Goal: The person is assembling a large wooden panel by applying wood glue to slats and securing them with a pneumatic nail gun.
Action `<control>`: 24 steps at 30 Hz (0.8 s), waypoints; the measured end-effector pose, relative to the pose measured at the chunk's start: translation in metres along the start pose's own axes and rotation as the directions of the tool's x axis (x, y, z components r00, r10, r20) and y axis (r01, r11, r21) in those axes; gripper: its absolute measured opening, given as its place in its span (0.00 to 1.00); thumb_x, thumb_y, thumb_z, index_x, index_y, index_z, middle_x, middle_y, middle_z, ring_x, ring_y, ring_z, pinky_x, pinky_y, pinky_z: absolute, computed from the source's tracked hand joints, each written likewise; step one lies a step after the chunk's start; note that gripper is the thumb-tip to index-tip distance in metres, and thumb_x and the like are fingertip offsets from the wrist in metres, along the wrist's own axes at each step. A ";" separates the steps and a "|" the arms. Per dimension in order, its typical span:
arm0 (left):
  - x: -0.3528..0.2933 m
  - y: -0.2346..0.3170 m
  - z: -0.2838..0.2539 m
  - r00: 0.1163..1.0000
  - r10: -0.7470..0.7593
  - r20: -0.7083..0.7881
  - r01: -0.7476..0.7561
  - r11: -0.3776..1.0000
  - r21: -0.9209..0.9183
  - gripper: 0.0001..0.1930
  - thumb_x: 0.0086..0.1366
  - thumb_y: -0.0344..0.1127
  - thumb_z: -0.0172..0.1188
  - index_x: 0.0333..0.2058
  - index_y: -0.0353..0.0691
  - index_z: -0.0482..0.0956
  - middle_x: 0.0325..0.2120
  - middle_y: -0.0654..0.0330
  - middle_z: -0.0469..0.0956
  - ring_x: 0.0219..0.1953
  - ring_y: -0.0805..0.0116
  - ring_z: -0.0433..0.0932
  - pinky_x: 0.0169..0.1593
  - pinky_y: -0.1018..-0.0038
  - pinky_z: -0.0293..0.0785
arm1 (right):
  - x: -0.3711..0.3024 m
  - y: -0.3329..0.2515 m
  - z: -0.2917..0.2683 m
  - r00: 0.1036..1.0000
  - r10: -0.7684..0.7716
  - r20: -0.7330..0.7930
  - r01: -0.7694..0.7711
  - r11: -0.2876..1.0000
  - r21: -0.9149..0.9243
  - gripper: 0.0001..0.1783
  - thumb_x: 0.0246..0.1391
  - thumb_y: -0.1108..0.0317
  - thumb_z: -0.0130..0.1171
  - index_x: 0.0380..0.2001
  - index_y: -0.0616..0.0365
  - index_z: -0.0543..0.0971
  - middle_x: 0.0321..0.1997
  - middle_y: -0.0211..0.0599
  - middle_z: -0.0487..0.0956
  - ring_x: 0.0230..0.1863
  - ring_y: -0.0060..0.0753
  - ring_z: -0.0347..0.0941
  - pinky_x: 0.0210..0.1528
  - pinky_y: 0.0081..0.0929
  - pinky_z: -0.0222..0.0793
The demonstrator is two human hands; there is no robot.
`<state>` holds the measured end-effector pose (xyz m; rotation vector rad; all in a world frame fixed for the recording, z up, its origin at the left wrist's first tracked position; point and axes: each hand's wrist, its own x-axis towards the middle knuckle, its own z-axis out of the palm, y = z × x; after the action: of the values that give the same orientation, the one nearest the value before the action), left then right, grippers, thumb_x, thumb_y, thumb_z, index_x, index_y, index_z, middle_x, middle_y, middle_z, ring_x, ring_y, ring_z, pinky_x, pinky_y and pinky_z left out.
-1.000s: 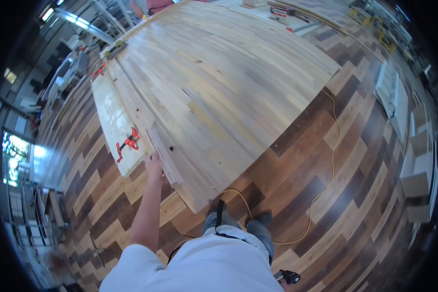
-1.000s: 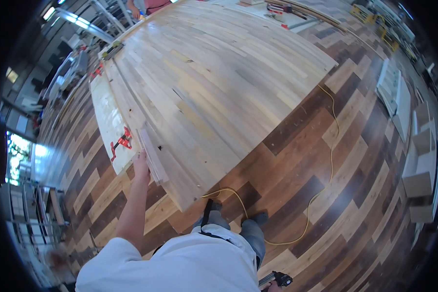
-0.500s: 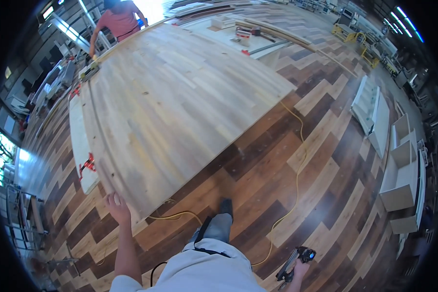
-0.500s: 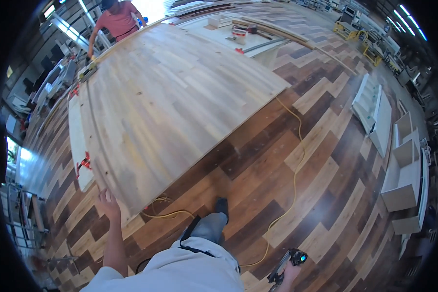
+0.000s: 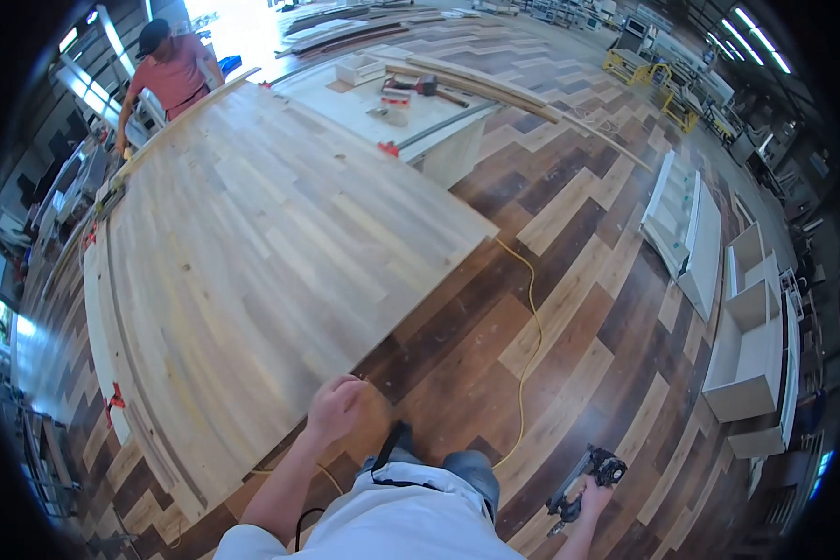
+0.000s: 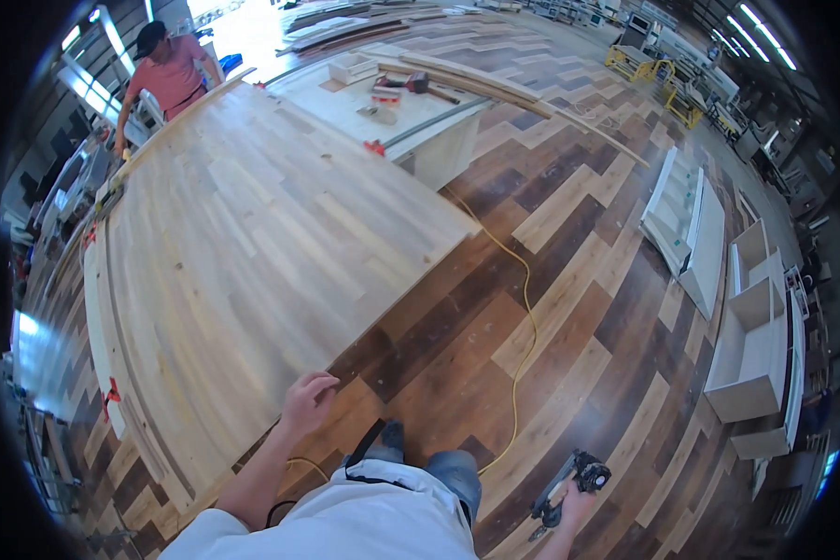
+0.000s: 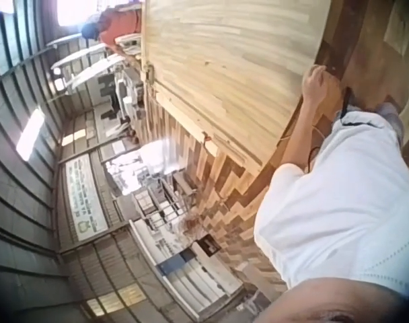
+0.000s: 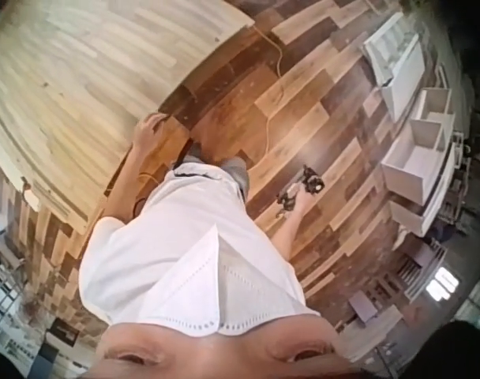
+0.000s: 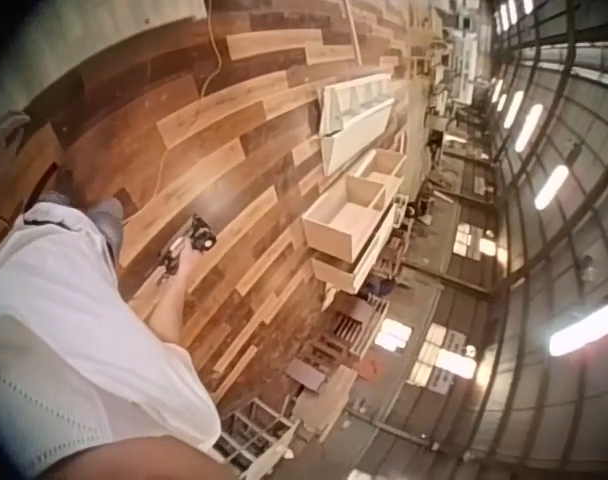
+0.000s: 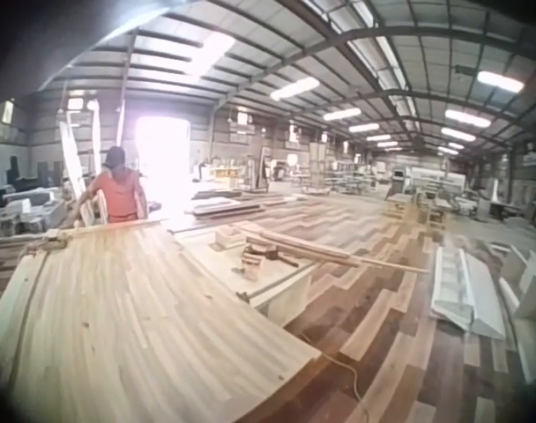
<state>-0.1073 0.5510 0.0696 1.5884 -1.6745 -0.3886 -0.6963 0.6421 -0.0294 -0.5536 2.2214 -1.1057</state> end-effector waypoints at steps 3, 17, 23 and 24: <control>0.072 0.018 0.056 0.987 0.113 0.118 -0.117 0.993 0.024 0.08 0.55 0.28 0.61 0.35 0.43 0.80 0.33 0.57 0.78 0.36 0.56 0.78 0.40 0.65 0.76 | 0.044 -0.024 0.005 0.999 0.009 0.033 -0.010 1.000 0.023 0.08 0.46 0.73 0.61 0.24 0.60 0.70 0.13 0.32 0.71 0.11 0.26 0.67 0.12 0.26 0.63; 0.279 0.069 0.198 0.929 -0.242 0.279 0.190 0.961 0.201 0.13 0.60 0.37 0.57 0.42 0.40 0.79 0.38 0.53 0.78 0.41 0.52 0.78 0.45 0.63 0.75 | 0.427 -0.217 0.117 0.859 -0.115 0.498 0.214 0.966 -0.146 0.11 0.49 0.75 0.57 0.39 0.60 0.74 0.18 0.32 0.72 0.18 0.23 0.69 0.22 0.28 0.67; 0.287 0.040 0.221 0.851 -0.525 -0.014 0.524 0.847 0.089 0.13 0.58 0.33 0.60 0.42 0.39 0.79 0.41 0.52 0.77 0.40 0.52 0.78 0.44 0.65 0.75 | 0.453 -0.469 0.307 0.486 -0.532 0.694 0.852 0.465 -0.240 0.30 0.46 0.74 0.60 0.56 0.59 0.70 0.37 0.51 0.77 0.41 0.54 0.74 0.45 0.40 0.68; 0.293 0.033 0.226 0.836 -0.542 -0.084 0.548 0.831 0.098 0.13 0.58 0.33 0.60 0.43 0.38 0.78 0.42 0.52 0.77 0.41 0.52 0.77 0.45 0.65 0.75 | 0.459 -0.492 0.345 0.362 -0.596 0.717 0.916 0.368 -0.156 0.34 0.45 0.75 0.61 0.59 0.59 0.68 0.39 0.52 0.76 0.42 0.55 0.73 0.46 0.40 0.68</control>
<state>-0.2651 0.2160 0.0397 2.1458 -1.1912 -0.5335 -0.7561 -0.1064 0.0602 -2.1434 1.6115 -0.4816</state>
